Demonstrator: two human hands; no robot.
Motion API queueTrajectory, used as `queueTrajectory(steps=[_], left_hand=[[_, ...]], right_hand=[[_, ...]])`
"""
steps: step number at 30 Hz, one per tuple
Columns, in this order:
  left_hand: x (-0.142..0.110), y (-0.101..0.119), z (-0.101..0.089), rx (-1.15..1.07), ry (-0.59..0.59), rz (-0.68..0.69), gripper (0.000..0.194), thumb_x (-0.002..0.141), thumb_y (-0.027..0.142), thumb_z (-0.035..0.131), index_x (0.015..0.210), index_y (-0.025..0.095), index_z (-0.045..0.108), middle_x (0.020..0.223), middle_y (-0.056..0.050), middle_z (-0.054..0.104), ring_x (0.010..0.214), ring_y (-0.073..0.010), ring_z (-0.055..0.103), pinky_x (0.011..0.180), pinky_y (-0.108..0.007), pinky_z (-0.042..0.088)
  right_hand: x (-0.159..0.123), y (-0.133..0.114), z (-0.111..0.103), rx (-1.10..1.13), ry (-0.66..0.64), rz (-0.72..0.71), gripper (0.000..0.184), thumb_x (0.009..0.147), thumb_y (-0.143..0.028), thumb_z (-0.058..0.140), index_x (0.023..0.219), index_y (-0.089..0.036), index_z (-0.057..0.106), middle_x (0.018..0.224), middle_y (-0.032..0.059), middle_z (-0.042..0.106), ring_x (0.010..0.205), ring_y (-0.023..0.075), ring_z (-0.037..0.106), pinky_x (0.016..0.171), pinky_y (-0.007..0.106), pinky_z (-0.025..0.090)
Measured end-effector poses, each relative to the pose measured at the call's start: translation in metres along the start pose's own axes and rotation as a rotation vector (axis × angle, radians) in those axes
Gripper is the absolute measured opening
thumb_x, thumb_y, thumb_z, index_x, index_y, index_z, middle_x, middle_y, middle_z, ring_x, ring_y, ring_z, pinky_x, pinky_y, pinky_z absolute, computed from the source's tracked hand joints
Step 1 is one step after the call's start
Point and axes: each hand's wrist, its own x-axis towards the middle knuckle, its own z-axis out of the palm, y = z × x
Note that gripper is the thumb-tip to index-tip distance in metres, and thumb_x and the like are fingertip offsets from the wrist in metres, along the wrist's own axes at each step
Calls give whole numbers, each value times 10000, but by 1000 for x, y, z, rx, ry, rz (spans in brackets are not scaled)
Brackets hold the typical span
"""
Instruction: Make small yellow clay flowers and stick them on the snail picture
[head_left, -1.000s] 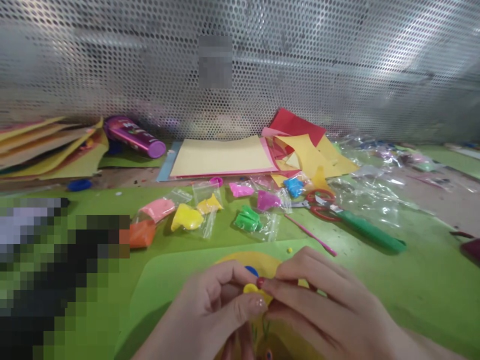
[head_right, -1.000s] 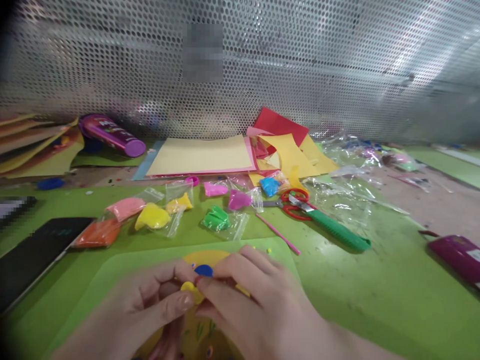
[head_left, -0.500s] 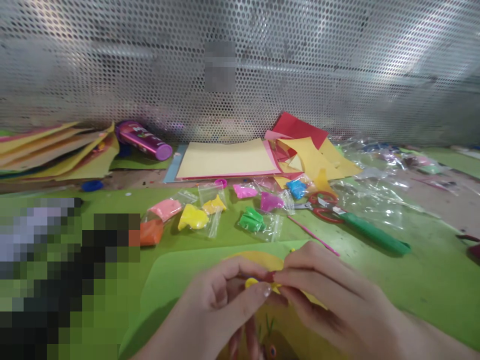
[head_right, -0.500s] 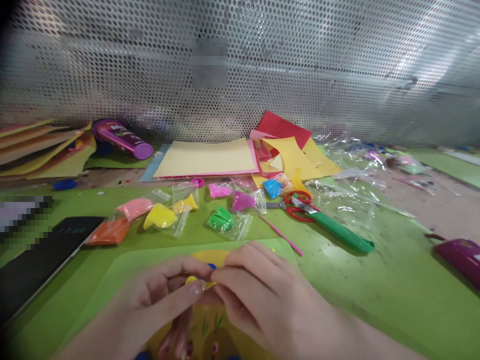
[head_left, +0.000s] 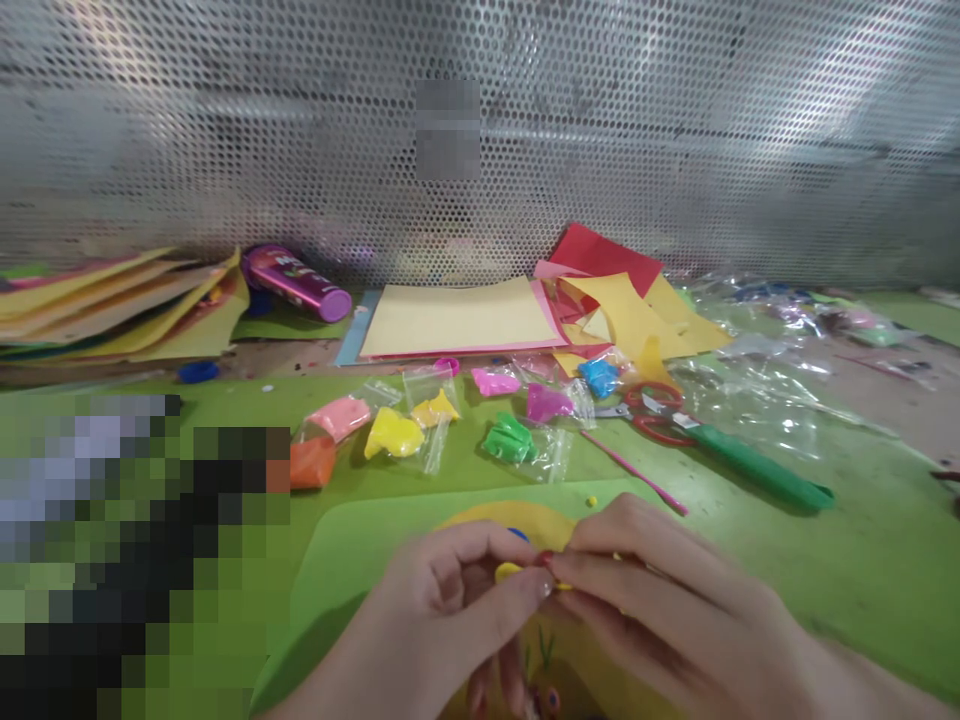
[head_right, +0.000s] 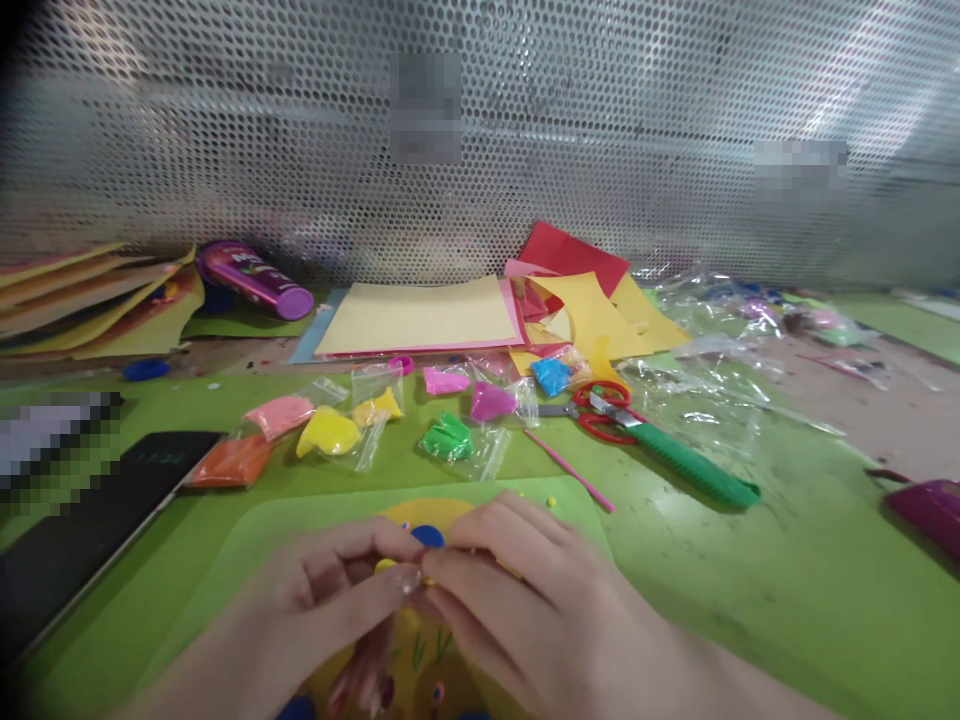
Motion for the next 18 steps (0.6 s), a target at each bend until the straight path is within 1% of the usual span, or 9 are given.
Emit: queueTrajectory(steps=[3, 7, 11, 13, 16, 18], left_hand=[[-1, 1, 0, 17, -20, -22, 284, 708, 450, 646, 797, 184, 599, 416, 75, 527, 345, -42, 486, 340, -98, 332], [-2, 2, 0, -7, -10, -13, 281, 697, 443, 662, 770, 188, 571, 409, 83, 516, 330, -40, 475, 324, -93, 322], [-3, 3, 1, -38, 11, -4, 254, 704, 410, 666, 748, 181, 566, 548, 63, 593, 338, -25, 488, 333, -98, 347], [-3, 3, 1, -39, 19, -6, 248, 711, 406, 661, 742, 178, 569, 511, 72, 569, 337, -26, 482, 336, -99, 349], [-4, 4, 2, -23, 26, -12, 264, 705, 416, 662, 726, 172, 563, 416, 90, 501, 323, -29, 454, 338, -100, 344], [-4, 5, 3, -9, 38, -19, 275, 696, 424, 664, 734, 172, 559, 405, 88, 501, 321, -29, 446, 337, -101, 337]], right_hand=[[0, -2, -1, 17, 12, 23, 151, 923, -174, 439, 896, -178, 588, 815, 21, 586, 692, 107, 540, 622, 190, 492], [-1, -5, 1, 8, 56, 17, 140, 904, -148, 450, 914, -178, 587, 800, 27, 588, 661, 116, 536, 588, 208, 489], [0, -6, 5, 60, 157, 28, 170, 805, -47, 502, 899, -162, 585, 809, 40, 588, 679, 116, 557, 585, 208, 498], [1, -6, 6, 67, 191, 36, 171, 778, -35, 502, 864, -161, 578, 777, 35, 578, 668, 117, 555, 567, 210, 496], [3, -5, 6, 45, 175, 28, 150, 777, -36, 515, 834, -164, 566, 751, 20, 568, 646, 110, 542, 554, 205, 486], [3, -4, 4, 63, 161, 24, 142, 784, -36, 529, 841, -162, 561, 763, 16, 566, 661, 105, 541, 574, 196, 487]])
